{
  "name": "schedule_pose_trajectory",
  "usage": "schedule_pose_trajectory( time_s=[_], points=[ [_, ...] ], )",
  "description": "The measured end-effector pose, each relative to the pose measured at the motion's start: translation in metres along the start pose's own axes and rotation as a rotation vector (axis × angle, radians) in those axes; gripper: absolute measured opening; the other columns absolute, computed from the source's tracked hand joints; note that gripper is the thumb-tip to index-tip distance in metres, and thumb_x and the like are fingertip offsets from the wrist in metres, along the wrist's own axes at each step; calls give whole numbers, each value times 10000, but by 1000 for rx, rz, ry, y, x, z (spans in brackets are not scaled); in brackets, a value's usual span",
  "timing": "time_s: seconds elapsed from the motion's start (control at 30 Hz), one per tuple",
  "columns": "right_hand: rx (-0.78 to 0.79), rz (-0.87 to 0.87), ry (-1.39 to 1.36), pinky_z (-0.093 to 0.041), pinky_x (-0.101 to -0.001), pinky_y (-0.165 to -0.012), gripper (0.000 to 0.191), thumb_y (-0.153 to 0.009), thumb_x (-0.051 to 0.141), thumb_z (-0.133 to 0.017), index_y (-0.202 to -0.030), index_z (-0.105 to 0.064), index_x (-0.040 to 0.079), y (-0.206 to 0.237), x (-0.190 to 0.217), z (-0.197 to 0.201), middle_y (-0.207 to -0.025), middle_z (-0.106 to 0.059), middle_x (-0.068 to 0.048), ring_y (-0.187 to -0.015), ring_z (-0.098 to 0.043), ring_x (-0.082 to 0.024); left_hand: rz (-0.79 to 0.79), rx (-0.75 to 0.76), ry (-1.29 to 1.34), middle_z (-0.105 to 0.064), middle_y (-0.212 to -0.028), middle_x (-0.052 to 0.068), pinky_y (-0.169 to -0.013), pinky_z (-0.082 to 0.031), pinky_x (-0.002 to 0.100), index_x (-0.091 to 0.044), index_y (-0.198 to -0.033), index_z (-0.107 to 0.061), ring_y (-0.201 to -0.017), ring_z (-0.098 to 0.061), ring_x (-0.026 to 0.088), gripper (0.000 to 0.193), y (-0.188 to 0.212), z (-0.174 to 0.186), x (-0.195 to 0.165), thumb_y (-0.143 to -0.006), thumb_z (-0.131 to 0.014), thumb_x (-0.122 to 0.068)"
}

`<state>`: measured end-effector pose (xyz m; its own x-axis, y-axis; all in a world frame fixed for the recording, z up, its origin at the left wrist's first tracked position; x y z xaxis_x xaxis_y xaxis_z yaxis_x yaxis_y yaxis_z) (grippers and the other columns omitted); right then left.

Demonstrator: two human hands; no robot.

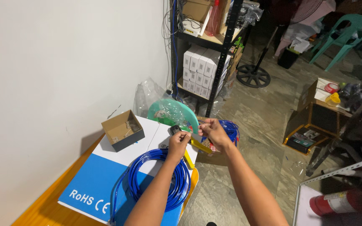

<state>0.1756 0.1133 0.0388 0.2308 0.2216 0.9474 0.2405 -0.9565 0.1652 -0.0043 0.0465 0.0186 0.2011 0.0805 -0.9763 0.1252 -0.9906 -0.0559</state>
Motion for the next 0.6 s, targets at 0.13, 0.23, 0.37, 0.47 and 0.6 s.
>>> schedule_pose_trajectory(
  time_s=[0.13,0.23,0.37,0.47,0.6],
  points=[
    [53,-32,-38,-606,-342,-916,264,-977,31,-623,-1210,-537,-56,10,8,-7,-1162,-704,-164,-983,-703,-212,1,-12,22,-682,-790,-23,-590,-438,225,-7,-987,-731,-650,-535,41,161,-2,1,2,-941,-713,-161],
    [53,-20,-27,-594,-328,-941,386,-960,39,-628,-1337,-578,-28,14,11,-11,-1196,-690,-114,-995,-692,-163,8,-16,25,-680,-792,-20,-594,-442,225,-7,-989,-734,-652,-537,44,168,-2,1,1,-944,-713,-167],
    [75,-3,15,-598,-346,-910,437,-982,72,-608,-1411,-561,6,19,9,-14,-1147,-688,-90,-945,-667,-155,24,-21,10,-671,-785,-19,-592,-438,227,-7,-988,-735,-648,-531,49,177,1,2,-3,-941,-718,-177],
    [65,35,85,-603,-347,-891,388,-984,72,-614,-1352,-515,2,20,8,-13,-1087,-684,-92,-913,-670,-172,29,-24,11,-664,-782,-19,-592,-437,229,-7,-985,-733,-647,-527,52,179,1,2,-4,-938,-723,-180],
    [37,107,181,-589,-329,-878,256,-1019,95,-608,-1225,-548,-44,18,9,-12,-1056,-678,-86,-934,-679,-161,18,-19,24,-662,-783,-16,-595,-439,231,-4,-980,-733,-651,-526,54,176,1,2,-3,-937,-726,-174]
  ],
)
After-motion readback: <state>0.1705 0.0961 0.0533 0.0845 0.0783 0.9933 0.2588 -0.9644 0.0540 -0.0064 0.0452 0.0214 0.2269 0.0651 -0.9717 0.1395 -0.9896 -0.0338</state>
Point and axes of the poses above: each hand's wrist, its own y-axis away from the middle knuckle, its own z-axis out of the back of the hand, x = y × z, the point moved 6 cm from there along -y, towards the middle knuckle
